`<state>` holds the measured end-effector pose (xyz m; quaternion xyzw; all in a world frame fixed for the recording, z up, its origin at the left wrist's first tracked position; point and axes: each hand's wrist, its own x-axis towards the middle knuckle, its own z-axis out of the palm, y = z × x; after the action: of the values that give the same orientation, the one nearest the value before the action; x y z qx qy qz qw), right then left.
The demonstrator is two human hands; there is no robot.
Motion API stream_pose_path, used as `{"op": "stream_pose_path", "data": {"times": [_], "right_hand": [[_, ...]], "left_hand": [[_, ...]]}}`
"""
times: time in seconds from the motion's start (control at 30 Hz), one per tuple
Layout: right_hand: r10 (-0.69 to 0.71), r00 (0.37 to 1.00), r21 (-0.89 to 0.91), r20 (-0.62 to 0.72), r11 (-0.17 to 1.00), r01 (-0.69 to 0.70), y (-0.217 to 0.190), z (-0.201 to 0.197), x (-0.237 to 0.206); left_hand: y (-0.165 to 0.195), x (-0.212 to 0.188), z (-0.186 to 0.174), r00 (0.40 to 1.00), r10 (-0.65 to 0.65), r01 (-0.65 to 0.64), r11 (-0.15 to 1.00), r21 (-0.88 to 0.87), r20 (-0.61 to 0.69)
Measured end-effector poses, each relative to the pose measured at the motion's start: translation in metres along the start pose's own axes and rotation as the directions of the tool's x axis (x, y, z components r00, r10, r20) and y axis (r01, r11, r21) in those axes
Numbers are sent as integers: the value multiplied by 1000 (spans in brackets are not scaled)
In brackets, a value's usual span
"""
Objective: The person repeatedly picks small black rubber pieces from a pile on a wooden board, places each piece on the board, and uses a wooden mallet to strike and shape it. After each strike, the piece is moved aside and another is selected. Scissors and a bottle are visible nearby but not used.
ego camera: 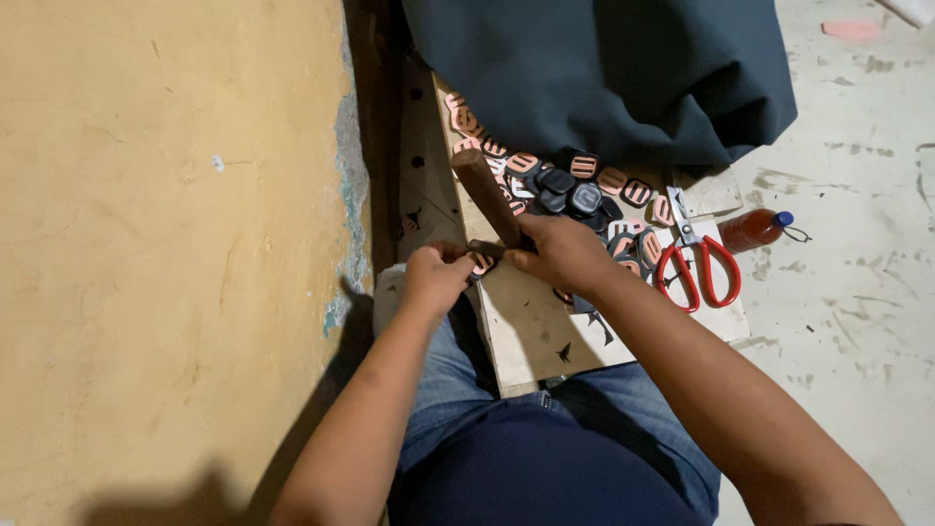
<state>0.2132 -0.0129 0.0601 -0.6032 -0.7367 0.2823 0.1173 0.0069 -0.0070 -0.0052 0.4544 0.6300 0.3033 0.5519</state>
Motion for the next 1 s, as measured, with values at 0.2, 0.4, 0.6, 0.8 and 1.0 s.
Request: {"op": "stream_pose_path", "data": {"times": [0.2, 0.4, 0.6, 0.8, 1.0], "right_hand": [[67, 998, 73, -14, 995, -66, -6, 5, 14], [23, 1000, 96, -9, 995, -22, 1, 9, 5], [34, 998, 111, -44, 993, -29, 0, 8, 4], [72, 997, 17, -38, 997, -72, -9, 10, 14], [-42, 998, -31, -47, 999, 41, -2, 4, -1]], "left_hand": [[0, 1, 1, 940, 328, -301, 927, 226, -95], [0, -4, 1, 950, 290, -274, 952, 137, -117], [4, 6, -2, 999, -41, 43, 988, -148, 15], [2, -5, -1, 906, 419, -383, 871, 307, -57], [-2, -11, 1, 884, 452, -385, 846, 368, -116]]}}
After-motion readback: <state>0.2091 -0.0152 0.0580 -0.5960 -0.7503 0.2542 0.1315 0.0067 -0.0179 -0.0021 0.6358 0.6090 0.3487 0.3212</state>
